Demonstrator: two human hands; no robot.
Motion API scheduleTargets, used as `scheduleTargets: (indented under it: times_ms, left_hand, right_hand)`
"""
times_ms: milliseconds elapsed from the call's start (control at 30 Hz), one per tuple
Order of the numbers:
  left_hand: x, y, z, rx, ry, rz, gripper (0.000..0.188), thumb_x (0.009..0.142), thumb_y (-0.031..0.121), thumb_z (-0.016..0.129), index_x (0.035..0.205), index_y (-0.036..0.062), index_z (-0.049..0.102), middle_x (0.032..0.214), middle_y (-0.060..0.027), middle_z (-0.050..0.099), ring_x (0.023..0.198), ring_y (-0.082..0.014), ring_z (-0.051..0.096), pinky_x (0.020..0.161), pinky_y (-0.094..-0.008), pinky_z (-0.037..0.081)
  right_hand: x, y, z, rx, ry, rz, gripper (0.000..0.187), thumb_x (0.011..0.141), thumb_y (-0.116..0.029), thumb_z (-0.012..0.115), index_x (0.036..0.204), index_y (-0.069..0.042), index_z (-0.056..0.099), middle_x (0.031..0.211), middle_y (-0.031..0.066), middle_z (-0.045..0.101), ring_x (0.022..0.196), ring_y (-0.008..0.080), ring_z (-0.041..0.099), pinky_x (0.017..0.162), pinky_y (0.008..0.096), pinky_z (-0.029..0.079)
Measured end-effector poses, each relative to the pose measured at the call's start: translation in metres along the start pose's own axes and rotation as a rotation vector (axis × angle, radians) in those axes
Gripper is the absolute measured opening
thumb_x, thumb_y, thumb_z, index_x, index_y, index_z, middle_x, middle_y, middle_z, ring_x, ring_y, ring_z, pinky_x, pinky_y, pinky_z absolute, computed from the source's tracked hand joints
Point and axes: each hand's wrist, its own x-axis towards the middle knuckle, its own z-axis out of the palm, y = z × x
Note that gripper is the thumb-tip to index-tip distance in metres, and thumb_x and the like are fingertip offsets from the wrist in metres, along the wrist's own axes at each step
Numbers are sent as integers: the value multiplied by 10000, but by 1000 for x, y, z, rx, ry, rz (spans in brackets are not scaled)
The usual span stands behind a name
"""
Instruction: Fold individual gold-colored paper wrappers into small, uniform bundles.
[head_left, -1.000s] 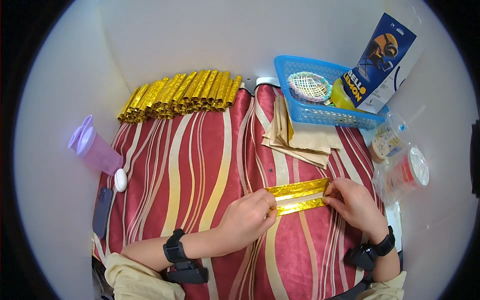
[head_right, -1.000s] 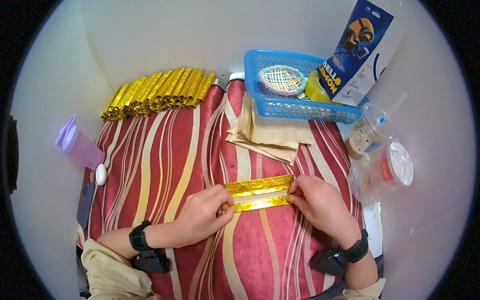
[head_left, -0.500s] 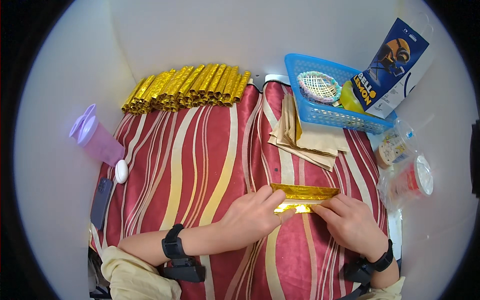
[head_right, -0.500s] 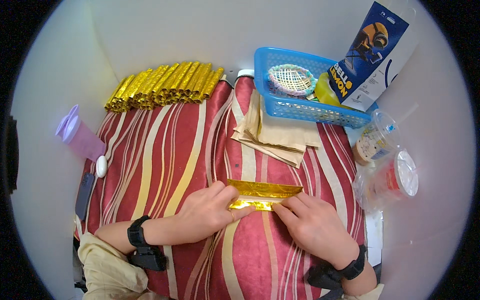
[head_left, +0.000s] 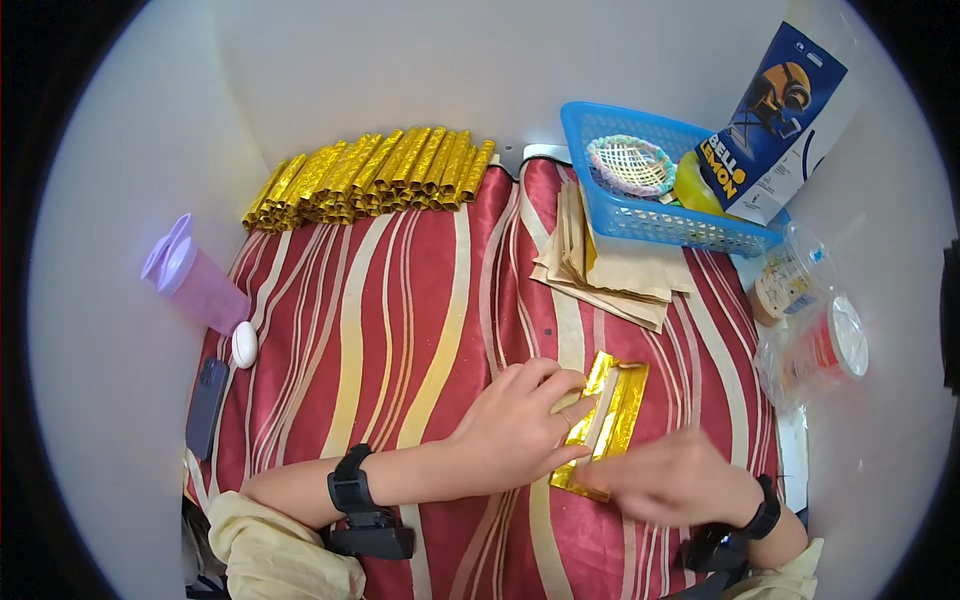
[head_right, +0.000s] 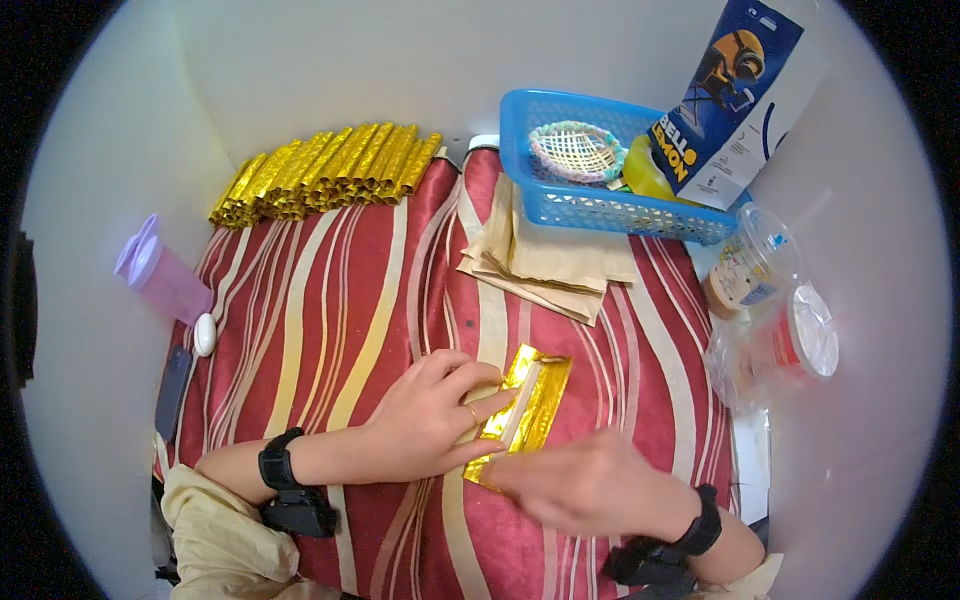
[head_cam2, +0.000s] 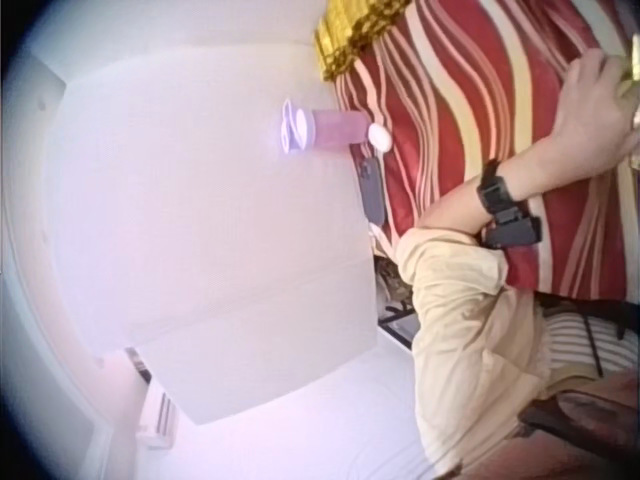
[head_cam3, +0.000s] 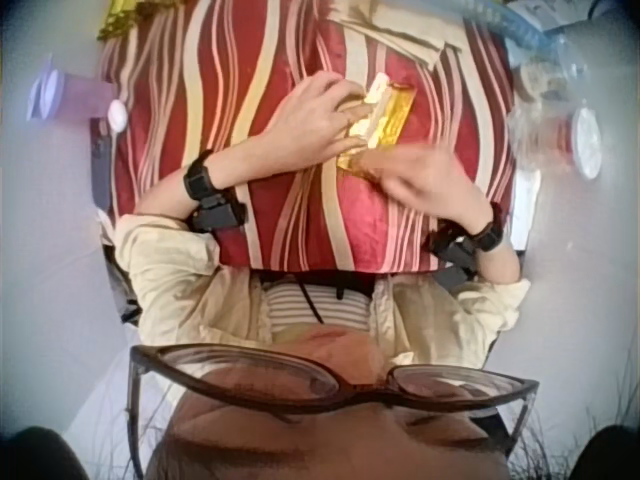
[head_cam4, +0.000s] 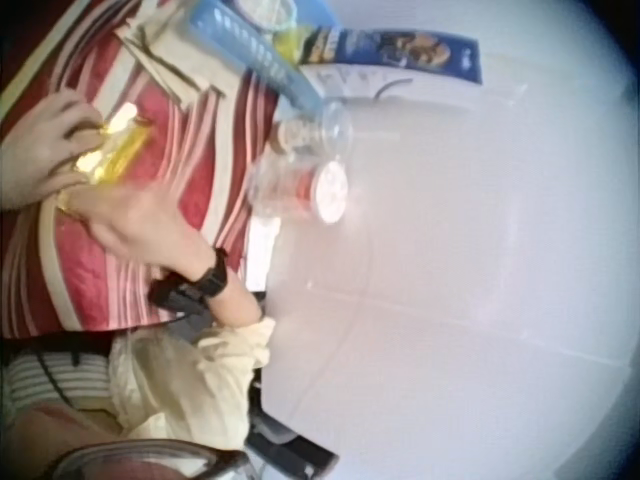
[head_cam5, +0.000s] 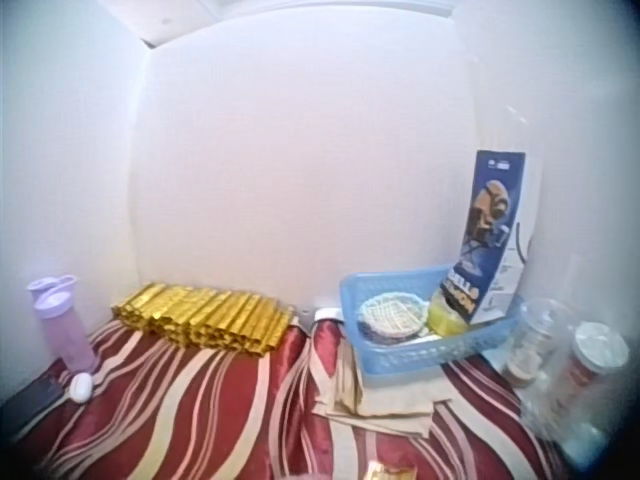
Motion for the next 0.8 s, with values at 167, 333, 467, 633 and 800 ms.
scheduleTargets:
  times_ms: [167, 333, 467, 633, 800]
  left_hand:
    - [3, -9, -2, -73, -92, 99, 495, 777, 316, 741, 1215, 109, 642, 1171, -54, 559, 1080, -280, 463, 927, -409, 406]
    - [7, -20, -9, -28, -55, 152, 358, 769, 267, 742, 1117, 189, 705, 1135, -29, 561, 1029, -255, 459, 868, -358, 380]
    - [7, -30, -9, -63, 23, 104, 224, 754, 218, 754, 972, 174, 731, 941, 5, 562, 923, -218, 482, 804, -360, 387]
    - [2, -32, -9, -129, 19, 66, 205, 777, 207, 742, 971, 143, 737, 830, 24, 578, 852, -188, 501, 799, -319, 395]
    - [-6, -37, -18, -402, -117, -112, 331, 797, 176, 740, 1127, 157, 723, 907, 38, 671, 866, -176, 490, 868, -332, 374]
  right_hand:
    - [6, 29, -22, -114, 468, 152, 330, 796, 41, 610, 1112, -40, 657, 896, 109, 673, 779, 293, 629, 696, 357, 510]
    - [8, 41, -11, -140, 244, 214, 291, 855, -117, 650, 1140, -59, 640, 964, 100, 657, 921, 268, 610, 808, 365, 498]
    - [5, 35, -14, -166, 274, 266, 279, 852, -141, 668, 1115, -56, 638, 963, 98, 659, 913, 269, 607, 794, 367, 498]
    - [1, 36, -18, -116, 229, 337, 271, 817, -220, 737, 1016, -71, 630, 1069, 52, 683, 891, 255, 582, 798, 364, 478]
    - [-1, 39, -24, -173, 172, 294, 296, 746, -223, 785, 952, -88, 620, 1085, 20, 690, 876, 236, 576, 784, 361, 458]
